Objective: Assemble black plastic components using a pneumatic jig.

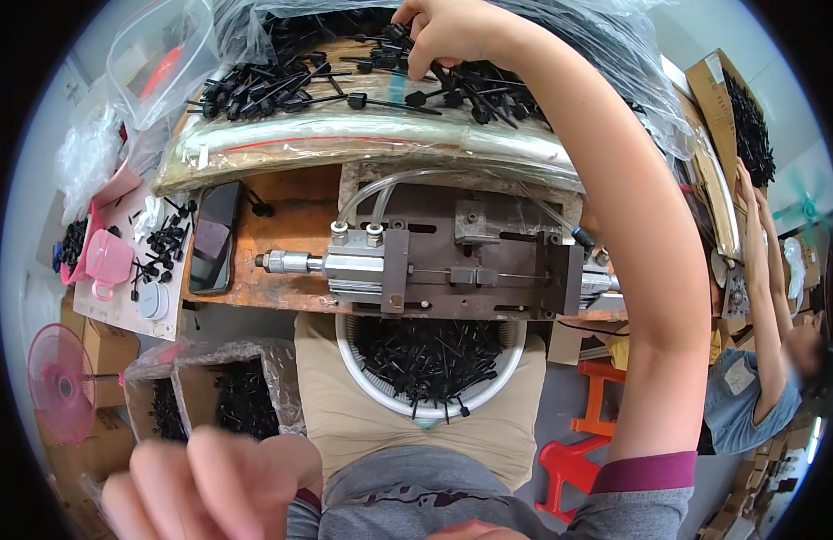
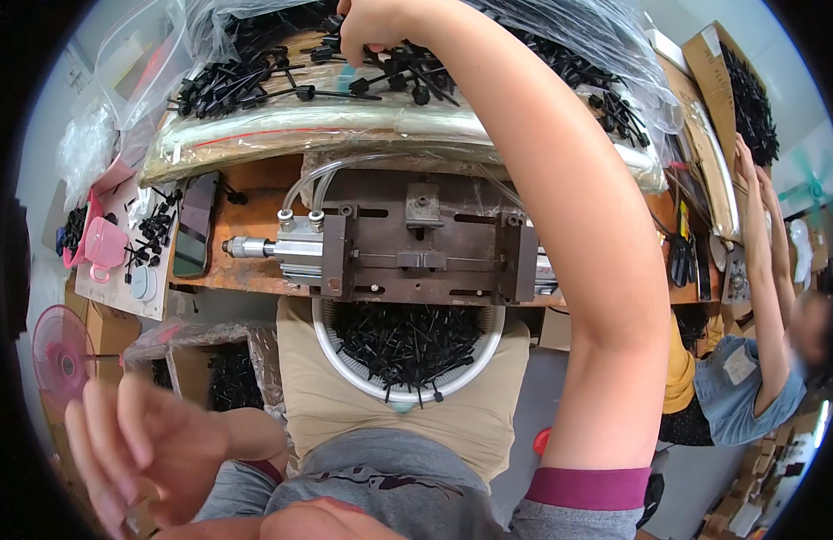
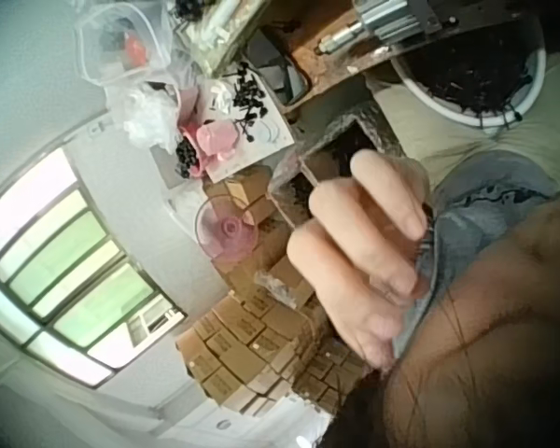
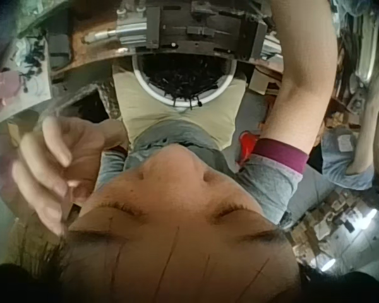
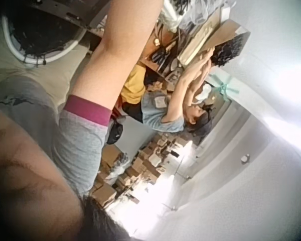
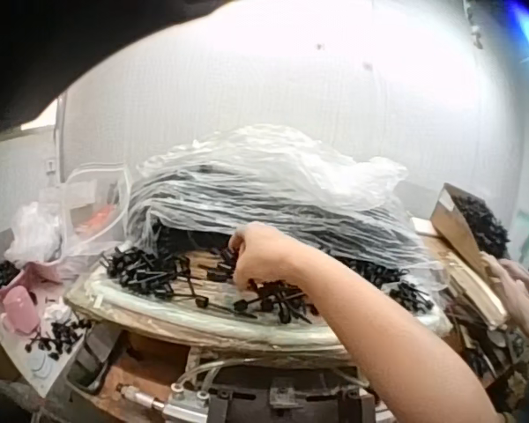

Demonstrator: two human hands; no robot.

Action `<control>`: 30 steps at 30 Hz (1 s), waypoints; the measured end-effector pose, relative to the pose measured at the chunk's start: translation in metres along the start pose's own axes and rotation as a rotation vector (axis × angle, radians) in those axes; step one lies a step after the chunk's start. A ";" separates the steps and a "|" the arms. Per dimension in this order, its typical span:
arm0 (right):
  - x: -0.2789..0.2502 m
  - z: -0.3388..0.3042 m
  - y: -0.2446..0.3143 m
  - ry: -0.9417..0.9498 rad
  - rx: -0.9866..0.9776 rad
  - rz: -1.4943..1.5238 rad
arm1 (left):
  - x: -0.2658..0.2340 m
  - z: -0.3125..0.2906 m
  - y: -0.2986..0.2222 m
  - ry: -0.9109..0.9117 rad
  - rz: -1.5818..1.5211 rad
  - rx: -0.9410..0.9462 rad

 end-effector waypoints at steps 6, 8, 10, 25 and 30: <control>0.017 -0.006 0.000 0.023 0.036 -0.271 | 0.014 0.000 -0.014 0.179 -0.149 0.067; 0.018 -0.002 -0.005 0.019 0.055 -0.367 | 0.012 -0.001 -0.016 0.242 -0.123 0.058; 0.021 0.000 -0.005 0.010 0.046 -0.428 | 0.015 0.003 -0.007 0.130 -0.204 0.309; -0.030 -0.050 -0.006 -0.179 -0.031 0.406 | 0.017 -0.014 -0.008 0.408 -0.347 0.039; -0.027 -0.071 -0.039 -0.381 -0.292 0.782 | 0.004 -0.039 0.021 0.362 -0.206 -0.234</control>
Point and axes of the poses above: each hand's wrist, its own z-axis towards the middle knuckle, its own x-axis out of the palm, y = z × x, the point moved 5 cm from there along z, towards the middle knuckle, and after that the axes turned 15 degrees about y, right-handed, at the moved point
